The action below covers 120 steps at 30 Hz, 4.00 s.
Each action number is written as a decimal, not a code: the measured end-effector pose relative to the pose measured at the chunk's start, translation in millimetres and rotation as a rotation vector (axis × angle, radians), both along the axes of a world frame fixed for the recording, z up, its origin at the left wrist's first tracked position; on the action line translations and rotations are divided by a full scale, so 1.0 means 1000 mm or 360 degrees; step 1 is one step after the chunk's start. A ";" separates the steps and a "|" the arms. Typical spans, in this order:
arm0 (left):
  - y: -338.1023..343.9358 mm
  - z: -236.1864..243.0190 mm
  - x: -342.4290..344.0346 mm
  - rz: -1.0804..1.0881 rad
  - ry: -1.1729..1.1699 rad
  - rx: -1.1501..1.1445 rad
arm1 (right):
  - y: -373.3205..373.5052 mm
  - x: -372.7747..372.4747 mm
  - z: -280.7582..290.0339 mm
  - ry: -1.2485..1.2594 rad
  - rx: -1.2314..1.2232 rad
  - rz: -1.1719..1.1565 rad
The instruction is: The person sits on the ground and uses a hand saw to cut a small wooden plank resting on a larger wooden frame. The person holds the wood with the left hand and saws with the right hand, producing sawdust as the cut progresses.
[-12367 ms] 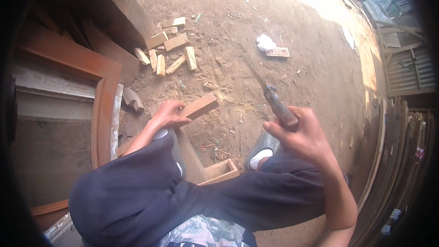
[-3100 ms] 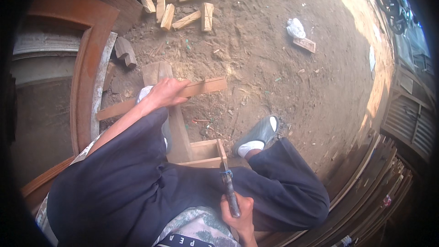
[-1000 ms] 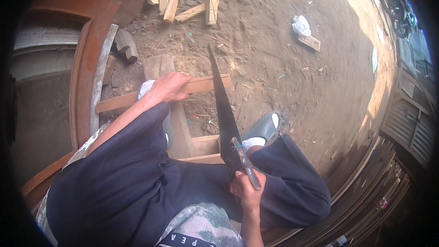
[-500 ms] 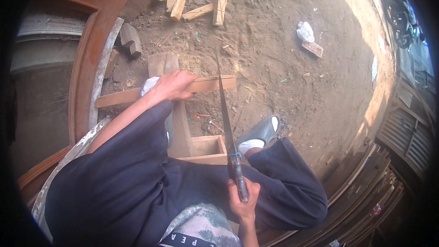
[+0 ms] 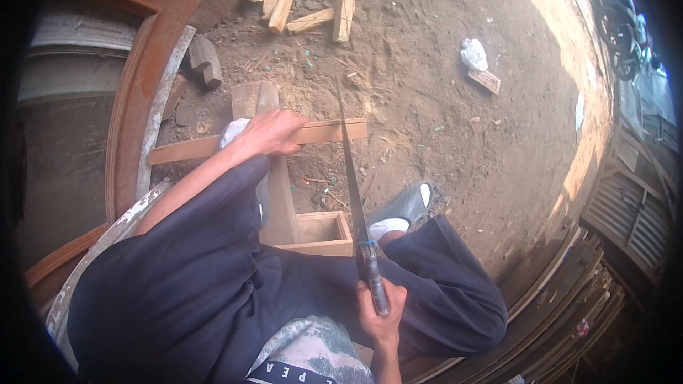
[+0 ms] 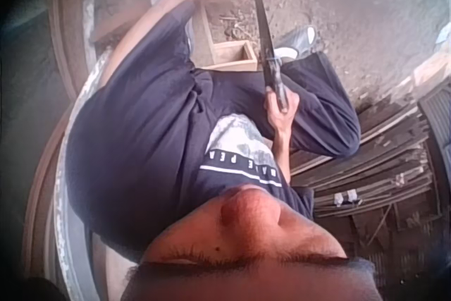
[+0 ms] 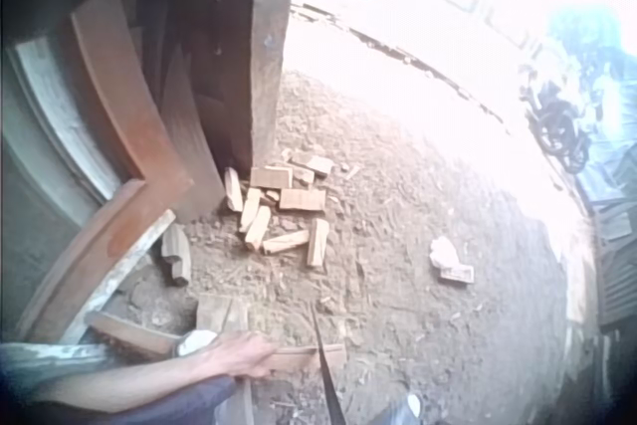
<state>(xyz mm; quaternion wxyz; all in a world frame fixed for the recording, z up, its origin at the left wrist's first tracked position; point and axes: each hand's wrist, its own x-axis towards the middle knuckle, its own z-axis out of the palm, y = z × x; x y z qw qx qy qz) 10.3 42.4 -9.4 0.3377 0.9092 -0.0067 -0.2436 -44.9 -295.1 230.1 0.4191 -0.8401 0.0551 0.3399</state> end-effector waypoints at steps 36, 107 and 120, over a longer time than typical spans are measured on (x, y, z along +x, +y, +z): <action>-0.004 -0.001 0.005 -0.0033 0.0072 0.0021 | -0.003 -0.028 0.034 0.0001 -0.0097 -0.0007; 0.000 0.008 0.006 0.0000 0.0025 0.0019 | -0.028 -0.032 0.046 0.0558 0.0518 -0.0787; 0.000 0.008 0.003 -0.0008 0.0039 0.0010 | -0.042 -0.023 0.041 0.0823 0.0837 -0.1199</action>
